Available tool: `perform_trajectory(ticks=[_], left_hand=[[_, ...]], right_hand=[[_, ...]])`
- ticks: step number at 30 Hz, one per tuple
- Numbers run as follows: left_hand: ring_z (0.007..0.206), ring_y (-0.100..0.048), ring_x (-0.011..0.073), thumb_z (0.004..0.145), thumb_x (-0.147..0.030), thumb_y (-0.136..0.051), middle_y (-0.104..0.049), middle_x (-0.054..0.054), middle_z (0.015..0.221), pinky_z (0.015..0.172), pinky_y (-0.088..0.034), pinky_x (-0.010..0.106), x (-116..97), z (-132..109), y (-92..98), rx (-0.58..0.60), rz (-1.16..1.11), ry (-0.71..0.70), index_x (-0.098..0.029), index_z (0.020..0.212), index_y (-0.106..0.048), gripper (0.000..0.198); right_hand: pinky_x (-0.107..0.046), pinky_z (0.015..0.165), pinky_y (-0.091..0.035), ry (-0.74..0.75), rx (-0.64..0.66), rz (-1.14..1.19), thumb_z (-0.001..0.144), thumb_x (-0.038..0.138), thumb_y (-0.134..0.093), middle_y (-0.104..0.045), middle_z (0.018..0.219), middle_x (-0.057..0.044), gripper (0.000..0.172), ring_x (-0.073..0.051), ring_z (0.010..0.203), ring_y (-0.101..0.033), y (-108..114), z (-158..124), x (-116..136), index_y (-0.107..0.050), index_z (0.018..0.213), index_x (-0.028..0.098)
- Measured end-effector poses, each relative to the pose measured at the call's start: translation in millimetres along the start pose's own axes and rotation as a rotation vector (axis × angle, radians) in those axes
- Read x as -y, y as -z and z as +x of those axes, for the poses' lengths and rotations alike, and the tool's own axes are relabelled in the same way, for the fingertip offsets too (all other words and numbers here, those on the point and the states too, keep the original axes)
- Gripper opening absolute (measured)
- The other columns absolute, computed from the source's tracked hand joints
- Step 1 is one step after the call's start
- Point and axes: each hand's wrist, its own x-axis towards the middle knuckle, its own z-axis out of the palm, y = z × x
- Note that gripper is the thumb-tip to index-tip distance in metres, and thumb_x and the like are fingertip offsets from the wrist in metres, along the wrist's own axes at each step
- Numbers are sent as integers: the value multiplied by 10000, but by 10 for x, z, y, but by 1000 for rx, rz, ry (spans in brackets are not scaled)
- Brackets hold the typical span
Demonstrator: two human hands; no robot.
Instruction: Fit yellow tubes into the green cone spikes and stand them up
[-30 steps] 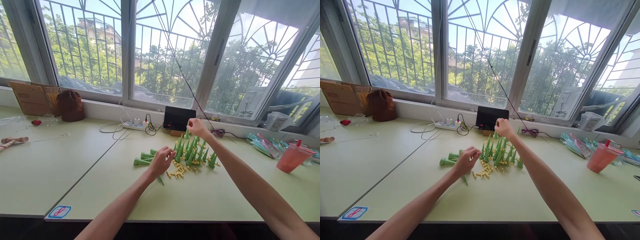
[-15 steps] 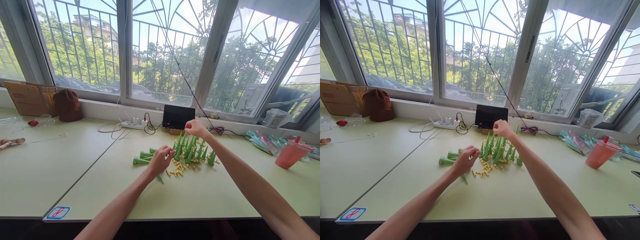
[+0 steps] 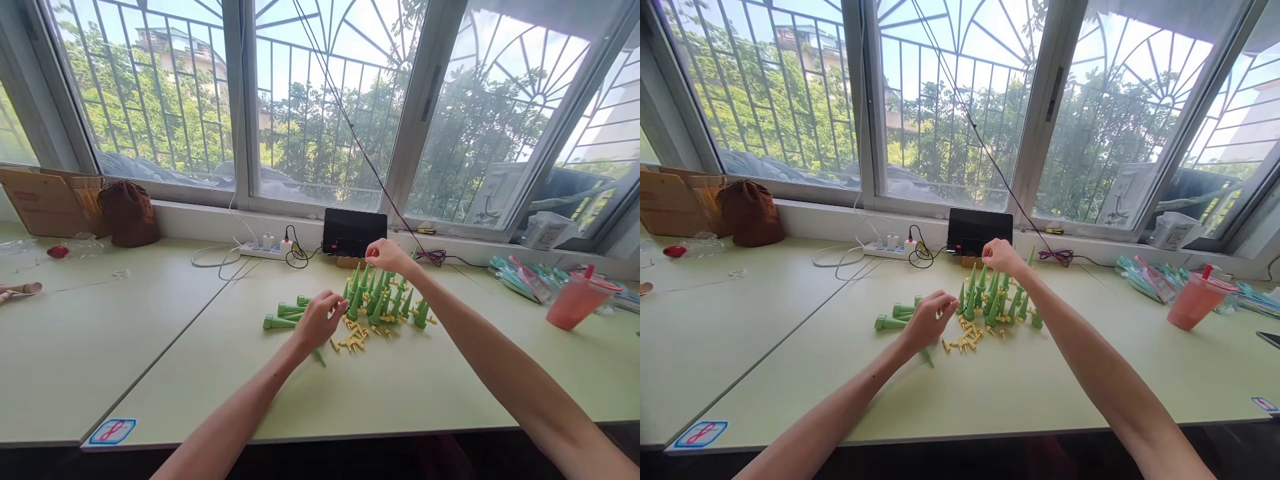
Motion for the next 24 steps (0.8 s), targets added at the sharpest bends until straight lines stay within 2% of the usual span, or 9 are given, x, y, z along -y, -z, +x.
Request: perform_trajectory(ticks=[5,9,13,15,17,19,24], left_hand=[[662,-513,129,948,-311,-438,-561,21,749,639,-412,255,9,3,-4,-2,-2,-2,-177,835,-632,262],[660,-516,126,942,-295,-449,-565,18,748,640,-415,252,6,0,-4,-13,-1,-2,-176,832,-634,246],[658,-524,123,938,-285,-455,-571,15,747,642,-422,248,0,2,5,-28,6,-4,-177,827,-635,237],[659,-527,123,935,-279,-459,-573,13,742,652,-422,247,6,10,14,-50,21,-5,-178,824,-631,228],[649,-525,124,927,-269,-467,-574,8,732,653,-418,247,23,23,28,-89,49,9,-181,818,-623,210],[631,-517,125,916,-259,-476,-575,4,719,640,-411,249,49,36,46,-136,84,41,-183,812,-615,190],[614,-519,134,901,-253,-470,-583,6,703,629,-412,255,134,49,74,-225,137,113,-184,792,-594,179]], right_hand=[[-210,594,-399,-1,8,0,742,170,-603,-660,628,-19,106,-122,615,-579,9,-9,-3,-704,714,154],[-222,600,-379,-2,-37,-44,778,198,-585,-652,648,-29,114,-135,643,-574,69,-77,52,-683,736,161],[-241,595,-340,19,-199,-112,839,249,-549,-641,684,-37,145,-139,619,-546,140,-308,287,-653,762,184],[-243,585,-320,55,-239,-85,880,272,-504,-627,664,-31,185,-134,590,-527,107,-470,459,-637,780,191],[-239,559,-291,96,-246,-54,904,282,-474,-607,641,-25,220,-127,562,-501,-12,-628,622,-611,760,190],[-232,539,-266,152,-236,-26,915,259,-453,-582,619,-17,242,-117,541,-468,-222,-761,740,-576,721,182],[-215,538,-264,294,-245,96,922,215,-424,-540,616,-3,252,-97,519,-391,-895,-998,775,-504,687,175]])
